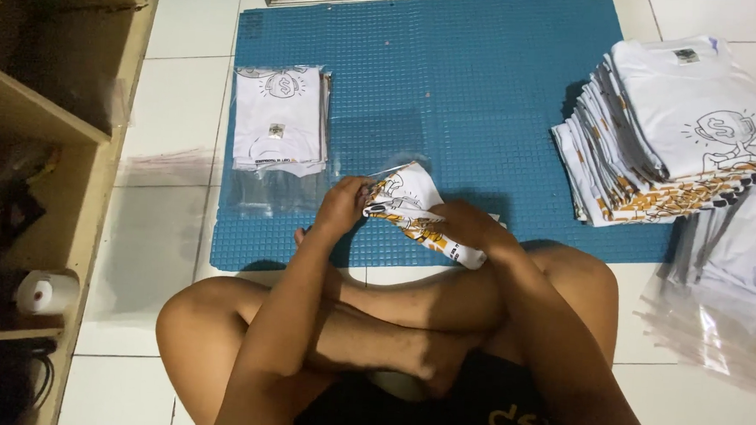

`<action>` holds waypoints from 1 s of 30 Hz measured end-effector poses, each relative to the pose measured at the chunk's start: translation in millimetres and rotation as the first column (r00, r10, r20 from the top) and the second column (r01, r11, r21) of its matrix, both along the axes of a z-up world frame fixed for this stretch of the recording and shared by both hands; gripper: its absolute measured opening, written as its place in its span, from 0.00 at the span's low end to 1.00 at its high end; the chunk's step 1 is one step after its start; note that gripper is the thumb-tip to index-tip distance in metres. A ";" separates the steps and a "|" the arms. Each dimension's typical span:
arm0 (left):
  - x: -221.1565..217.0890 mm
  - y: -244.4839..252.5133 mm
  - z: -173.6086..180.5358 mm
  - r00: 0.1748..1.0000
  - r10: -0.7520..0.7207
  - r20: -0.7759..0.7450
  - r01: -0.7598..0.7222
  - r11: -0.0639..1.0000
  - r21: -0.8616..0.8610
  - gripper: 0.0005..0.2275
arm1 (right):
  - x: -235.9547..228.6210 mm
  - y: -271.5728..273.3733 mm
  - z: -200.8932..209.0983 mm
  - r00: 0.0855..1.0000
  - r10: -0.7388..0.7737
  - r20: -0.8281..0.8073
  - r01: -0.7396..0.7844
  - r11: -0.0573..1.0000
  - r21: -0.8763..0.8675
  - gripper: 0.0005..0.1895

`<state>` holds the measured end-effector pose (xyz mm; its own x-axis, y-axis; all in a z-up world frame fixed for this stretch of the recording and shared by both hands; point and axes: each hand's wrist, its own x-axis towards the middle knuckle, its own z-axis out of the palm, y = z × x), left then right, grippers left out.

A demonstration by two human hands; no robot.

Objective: The person sits on a blue mat and repeatedly folds white t-shirts, places each into a clear plastic bag, and seals the bag. The person stacks the packaged shirts to the left and continues the process with shirts from a pile on the right.

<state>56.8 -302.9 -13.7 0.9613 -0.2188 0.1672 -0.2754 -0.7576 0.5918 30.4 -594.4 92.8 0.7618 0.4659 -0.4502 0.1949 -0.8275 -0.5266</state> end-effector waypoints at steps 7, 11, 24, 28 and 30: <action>4.7 -1.2 1.2 0.994 0.101 0.038 -0.088 0.960 -0.265 0.09 | -0.7 9.5 11.9 0.998 0.048 -0.052 -0.051 0.997 -0.060 0.27; -7.9 -6.8 35.7 0.996 0.095 0.003 -0.085 0.904 -0.420 0.09 | -9.0 22.4 29.2 0.984 0.073 -0.162 -0.076 0.997 -0.010 0.30; -14.4 -20.9 54.4 0.998 -0.054 0.026 0.060 0.837 -0.544 0.10 | 23.2 -0.1 -60.0 0.991 -0.132 0.037 0.135 0.986 -0.095 0.29; -22.9 -35.2 69.7 0.989 -0.069 0.128 0.114 0.914 -0.390 0.12 | 21.1 4.4 -72.4 0.958 -0.282 0.057 0.285 0.956 -0.066 0.26; -23.0 -41.9 66.2 0.971 -0.091 0.220 0.152 0.948 -0.281 0.13 | 19.3 10.1 -69.5 0.945 -0.321 0.068 0.324 0.944 -0.056 0.25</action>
<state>33.9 -344.8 52.6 0.8699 -0.2436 0.4288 -0.4909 -0.5114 0.7054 49.7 -584.3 23.4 0.8915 0.1619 -0.4230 -0.0602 -0.8833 -0.4649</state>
